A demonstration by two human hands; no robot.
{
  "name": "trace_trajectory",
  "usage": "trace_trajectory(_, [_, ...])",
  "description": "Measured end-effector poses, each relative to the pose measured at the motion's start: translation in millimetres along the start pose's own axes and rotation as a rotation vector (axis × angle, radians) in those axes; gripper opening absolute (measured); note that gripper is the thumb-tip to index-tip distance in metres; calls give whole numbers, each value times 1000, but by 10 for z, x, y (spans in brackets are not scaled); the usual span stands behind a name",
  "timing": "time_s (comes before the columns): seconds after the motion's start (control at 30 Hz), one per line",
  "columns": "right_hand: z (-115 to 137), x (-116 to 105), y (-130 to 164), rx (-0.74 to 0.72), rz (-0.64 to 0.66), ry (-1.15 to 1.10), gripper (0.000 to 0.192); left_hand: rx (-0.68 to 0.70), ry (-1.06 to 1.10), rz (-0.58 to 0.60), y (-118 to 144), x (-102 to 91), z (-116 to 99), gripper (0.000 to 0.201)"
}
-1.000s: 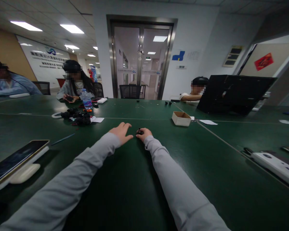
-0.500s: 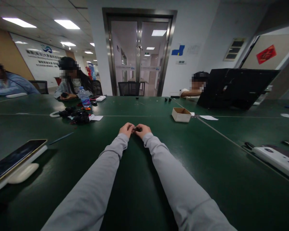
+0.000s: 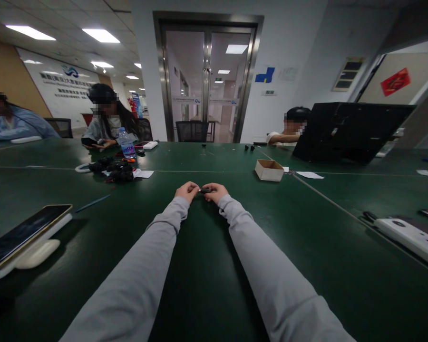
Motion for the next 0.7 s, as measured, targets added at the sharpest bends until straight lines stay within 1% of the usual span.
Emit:
trace_trajectory(0.17, [-11,-50,-28,51,93,-239,26,-25,93,-9,-4,17,14,15])
trace_trajectory(0.33, [-87,-82,-75,104,112,-394,25,-20,106,-3,-28,28,59,18])
trace_trajectory(0.5, [-64,-95,-32,109,140,-463,28,-20,51,3,-33,14,68,24])
trace_trajectory(0.7, [-16,-114,32,84,181,-447,32,20,-100,27,-19,-58,-9,30])
Point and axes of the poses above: each hand's wrist, its own y-axis away from the middle knuckle, its own x-axis out of the palm, z = x × y, the point moved 3 cm from there along -y, towards the middle knuckle, and after that the axes turned 8 degrees about x, right-handed, at the moved point
